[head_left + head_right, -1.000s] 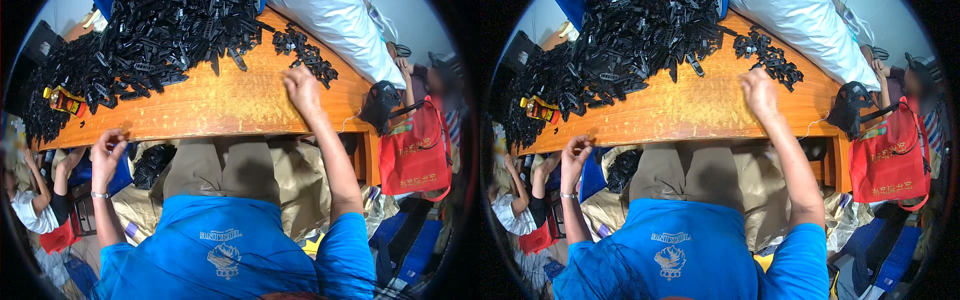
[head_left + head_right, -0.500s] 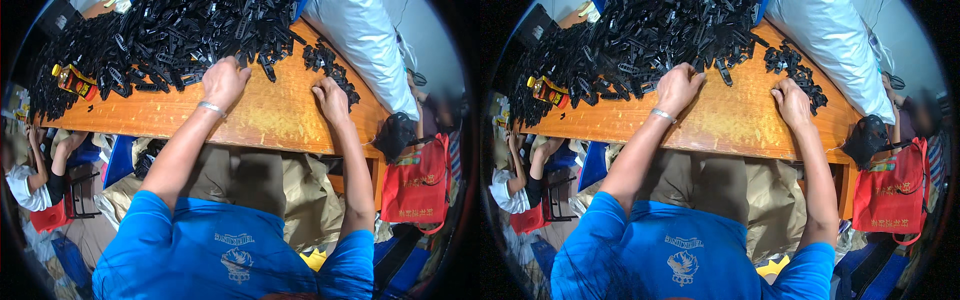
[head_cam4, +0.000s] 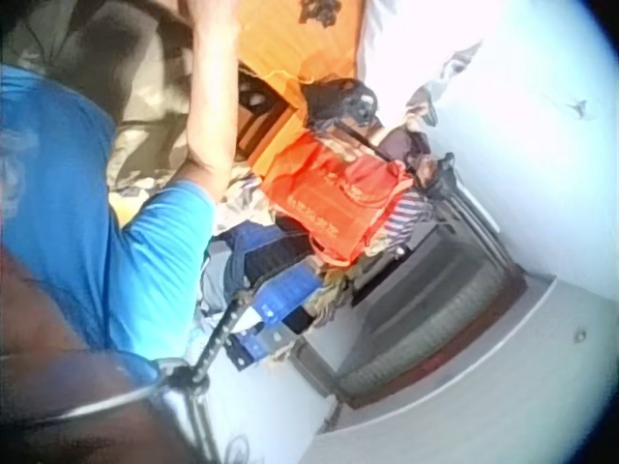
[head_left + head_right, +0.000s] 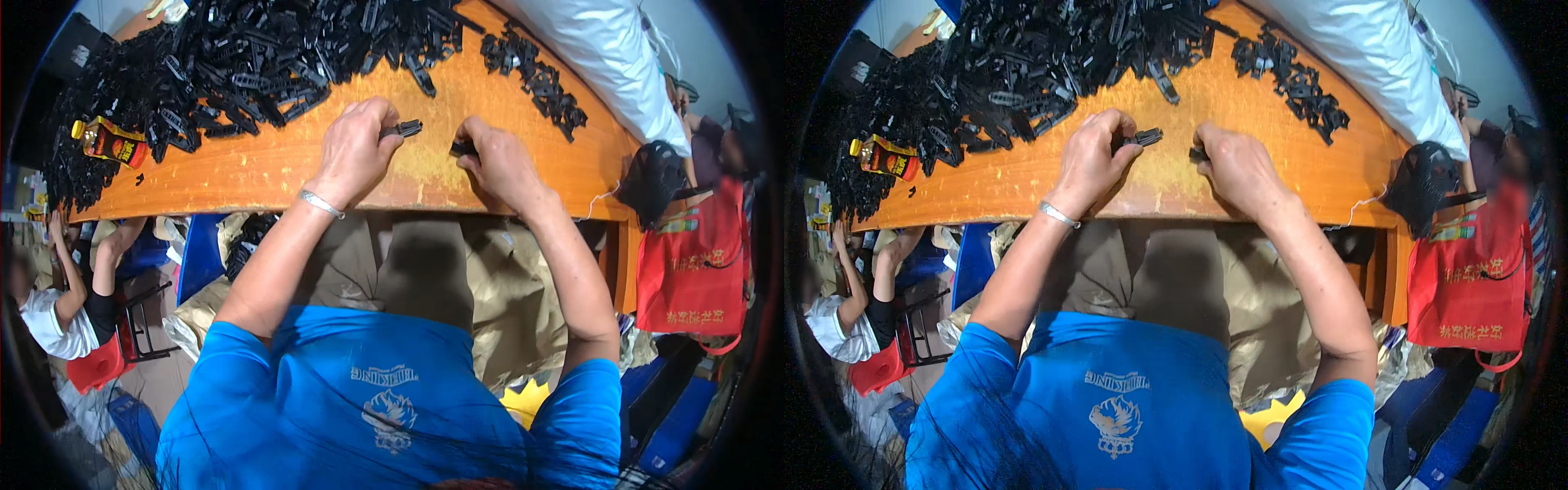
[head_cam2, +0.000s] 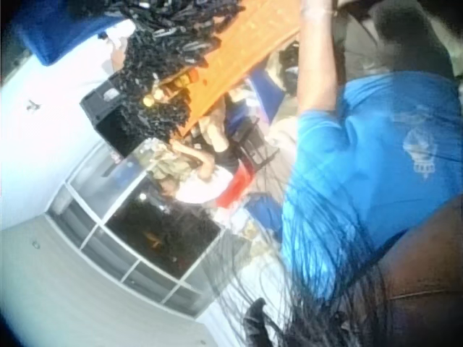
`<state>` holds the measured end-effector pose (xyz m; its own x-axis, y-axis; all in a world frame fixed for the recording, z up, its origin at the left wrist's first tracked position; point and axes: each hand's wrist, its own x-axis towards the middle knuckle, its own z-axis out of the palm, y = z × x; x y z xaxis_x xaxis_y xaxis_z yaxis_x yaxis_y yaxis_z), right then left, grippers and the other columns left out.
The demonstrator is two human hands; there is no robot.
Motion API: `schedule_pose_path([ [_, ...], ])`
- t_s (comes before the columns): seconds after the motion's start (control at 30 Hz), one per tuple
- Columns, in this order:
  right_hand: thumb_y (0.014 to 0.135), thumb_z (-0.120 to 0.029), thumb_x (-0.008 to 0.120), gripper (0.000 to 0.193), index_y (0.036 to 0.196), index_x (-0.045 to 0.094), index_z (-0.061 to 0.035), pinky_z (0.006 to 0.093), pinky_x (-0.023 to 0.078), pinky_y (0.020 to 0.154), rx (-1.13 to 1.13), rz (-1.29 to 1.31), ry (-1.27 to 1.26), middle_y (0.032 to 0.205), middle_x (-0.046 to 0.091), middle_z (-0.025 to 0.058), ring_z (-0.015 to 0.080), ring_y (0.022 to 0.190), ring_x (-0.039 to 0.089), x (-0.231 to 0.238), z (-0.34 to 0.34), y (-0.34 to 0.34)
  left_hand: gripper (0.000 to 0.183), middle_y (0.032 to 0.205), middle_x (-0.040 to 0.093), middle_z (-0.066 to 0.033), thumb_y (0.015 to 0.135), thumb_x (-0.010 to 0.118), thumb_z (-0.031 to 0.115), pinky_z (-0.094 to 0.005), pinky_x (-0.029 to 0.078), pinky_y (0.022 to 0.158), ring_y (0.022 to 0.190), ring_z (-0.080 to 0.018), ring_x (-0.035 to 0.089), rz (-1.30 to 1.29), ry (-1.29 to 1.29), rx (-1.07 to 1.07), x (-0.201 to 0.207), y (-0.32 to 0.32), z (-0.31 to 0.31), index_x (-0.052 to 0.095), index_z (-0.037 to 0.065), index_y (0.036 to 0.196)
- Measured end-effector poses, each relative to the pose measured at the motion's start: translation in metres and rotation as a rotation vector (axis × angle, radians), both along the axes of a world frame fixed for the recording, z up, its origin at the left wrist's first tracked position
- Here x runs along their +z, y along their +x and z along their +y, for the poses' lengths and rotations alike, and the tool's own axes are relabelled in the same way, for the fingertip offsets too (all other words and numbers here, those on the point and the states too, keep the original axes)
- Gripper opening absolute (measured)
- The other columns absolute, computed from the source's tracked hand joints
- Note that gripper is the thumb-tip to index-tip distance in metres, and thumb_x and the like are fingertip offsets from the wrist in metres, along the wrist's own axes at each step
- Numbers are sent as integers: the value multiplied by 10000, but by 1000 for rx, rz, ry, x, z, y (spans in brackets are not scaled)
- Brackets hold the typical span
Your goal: The person assembles small black plastic components by fitting two pieces together by hand and stacking the completed parts on the table.
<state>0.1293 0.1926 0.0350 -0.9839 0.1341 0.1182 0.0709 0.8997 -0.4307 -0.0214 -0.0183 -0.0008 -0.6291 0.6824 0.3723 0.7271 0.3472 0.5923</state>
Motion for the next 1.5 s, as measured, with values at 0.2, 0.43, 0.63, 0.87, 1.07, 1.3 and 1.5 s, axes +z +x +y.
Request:
schedule_pose_path([
  [0.2, 893, -159, 828, 252, 1127, 786, -76, 439, 592, 788, 89, 247, -42, 1023, 735, 134, 373, 895, 731, -7, -20, -9, 282, 965, 709, -134, 794, 876, 94, -442, 544, 843, 964, -355, 674, 74, 84, -39, -10, -1, -20, 741, 35, 1035],
  [0.43, 871, -206, 856, 260, 1108, 810, -108, 427, 589, 762, 64, 296, -41, 1003, 717, 103, 330, 880, 733, -28, -25, -41, 211, 964, 695, -135, 797, 874, 89, -438, 538, 845, 960, -356, 667, 80, 101, -27, -13, -4, -23, 756, 17, 957],
  [0.63, 855, -211, 848, 251, 1079, 810, -104, 420, 582, 728, 157, 314, -34, 919, 700, 92, 339, 841, 719, -25, -17, -48, 190, 949, 681, -144, 801, 862, 73, -445, 534, 828, 956, -360, 665, 39, 129, -59, -11, -4, -18, 746, 9, 938],
  [0.87, 894, -275, 821, 240, 1074, 790, -119, 423, 585, 704, 275, 291, 3, 947, 699, 79, 330, 855, 727, -31, -44, -63, 196, 944, 659, -159, 809, 844, 52, -446, 533, 806, 920, -382, 660, 30, 46, -42, -2, -7, -43, 717, -6, 947],
  [1.07, 925, -260, 795, 188, 1041, 822, -115, 452, 593, 842, 58, 392, -80, 1036, 759, 123, 346, 939, 740, -23, 17, -42, 228, 1020, 702, -156, 837, 783, -7, -449, 553, 882, 1022, -370, 690, -154, -389, 38, 57, -26, -193, 738, -1, 1060],
  [1.3, 961, -115, 734, 236, 1182, 816, -97, 481, 578, 921, -374, 168, 227, 1192, 712, 176, 387, 1038, 728, -14, 111, -69, 277, 1044, 701, -143, 924, 729, 9, -408, 560, 907, 1011, -315, 699, -49, -157, -6, 65, -22, -88, 731, 37, 1199],
  [1.5, 938, -93, 743, 238, 1174, 765, -74, 520, 591, 895, -229, 153, 342, 1233, 661, 185, 430, 1015, 720, -23, 122, -91, 403, 1224, 664, -82, 863, 754, 9, -447, 541, 958, 1191, -320, 611, 369, -60, -135, 26, -45, 52, 744, 127, 1248],
])
